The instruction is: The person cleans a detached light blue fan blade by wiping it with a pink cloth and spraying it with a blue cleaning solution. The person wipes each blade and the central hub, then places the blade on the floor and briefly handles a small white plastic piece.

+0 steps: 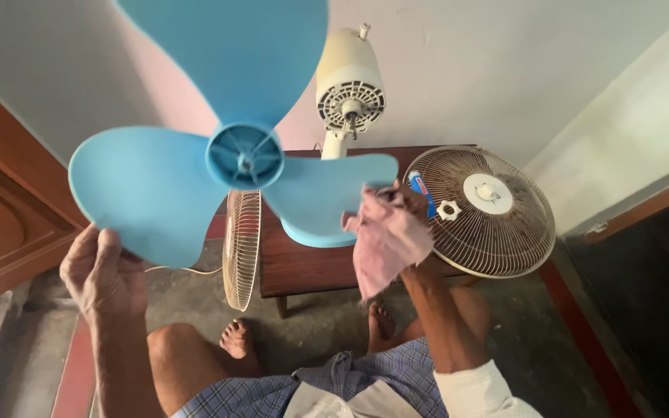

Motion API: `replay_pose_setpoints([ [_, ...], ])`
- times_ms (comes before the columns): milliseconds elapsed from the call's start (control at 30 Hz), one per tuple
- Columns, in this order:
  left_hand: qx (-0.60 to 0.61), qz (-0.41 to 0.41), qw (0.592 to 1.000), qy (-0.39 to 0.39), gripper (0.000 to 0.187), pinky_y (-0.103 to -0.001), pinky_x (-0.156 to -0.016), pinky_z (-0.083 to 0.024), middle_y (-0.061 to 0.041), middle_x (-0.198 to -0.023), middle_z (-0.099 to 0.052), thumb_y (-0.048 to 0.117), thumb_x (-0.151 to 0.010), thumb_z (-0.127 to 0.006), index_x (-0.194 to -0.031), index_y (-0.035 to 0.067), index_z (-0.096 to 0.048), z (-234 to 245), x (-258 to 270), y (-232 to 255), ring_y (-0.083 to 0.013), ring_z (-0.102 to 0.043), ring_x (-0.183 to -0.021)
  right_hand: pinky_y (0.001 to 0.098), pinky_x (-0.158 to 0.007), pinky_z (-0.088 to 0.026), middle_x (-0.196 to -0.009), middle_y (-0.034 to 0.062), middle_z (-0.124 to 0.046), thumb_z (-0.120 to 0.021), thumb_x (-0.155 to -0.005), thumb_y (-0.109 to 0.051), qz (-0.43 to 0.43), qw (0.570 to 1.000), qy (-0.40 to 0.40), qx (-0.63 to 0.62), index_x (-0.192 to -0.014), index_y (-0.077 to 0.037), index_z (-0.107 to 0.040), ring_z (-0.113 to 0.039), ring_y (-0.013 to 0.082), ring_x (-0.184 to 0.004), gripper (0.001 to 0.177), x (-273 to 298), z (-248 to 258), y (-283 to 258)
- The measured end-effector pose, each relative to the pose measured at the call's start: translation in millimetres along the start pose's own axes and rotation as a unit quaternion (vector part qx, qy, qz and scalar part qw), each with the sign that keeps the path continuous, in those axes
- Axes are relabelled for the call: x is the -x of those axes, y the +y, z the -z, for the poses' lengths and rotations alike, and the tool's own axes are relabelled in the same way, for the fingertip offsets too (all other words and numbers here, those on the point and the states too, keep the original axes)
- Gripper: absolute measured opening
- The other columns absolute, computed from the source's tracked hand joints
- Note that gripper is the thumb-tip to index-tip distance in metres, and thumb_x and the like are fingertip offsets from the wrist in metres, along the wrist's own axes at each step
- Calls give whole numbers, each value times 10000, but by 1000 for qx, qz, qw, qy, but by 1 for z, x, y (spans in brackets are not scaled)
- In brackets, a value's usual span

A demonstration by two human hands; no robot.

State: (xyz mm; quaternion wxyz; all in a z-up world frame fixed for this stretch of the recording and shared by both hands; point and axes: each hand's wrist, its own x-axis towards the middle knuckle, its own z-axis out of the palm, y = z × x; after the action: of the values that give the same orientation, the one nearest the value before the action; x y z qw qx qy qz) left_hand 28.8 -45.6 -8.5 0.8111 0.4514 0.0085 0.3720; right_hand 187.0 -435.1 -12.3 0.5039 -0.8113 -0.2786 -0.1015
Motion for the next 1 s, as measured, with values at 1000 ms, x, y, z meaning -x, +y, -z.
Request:
replay_pose_setpoints([
  [1000, -370, 67, 876, 301, 494, -289, -818, -559, -226, -1176, -730, 123, -940, -720, -1400, -14, -604, 115, 140, -22, -207, -713, -990, 430, -682, -595, -860, 148, -753, -669, -936, -261, 96, 986, -136, 5, -918, -26, -683, -752, 310, -776, 237, -101, -293, 45],
])
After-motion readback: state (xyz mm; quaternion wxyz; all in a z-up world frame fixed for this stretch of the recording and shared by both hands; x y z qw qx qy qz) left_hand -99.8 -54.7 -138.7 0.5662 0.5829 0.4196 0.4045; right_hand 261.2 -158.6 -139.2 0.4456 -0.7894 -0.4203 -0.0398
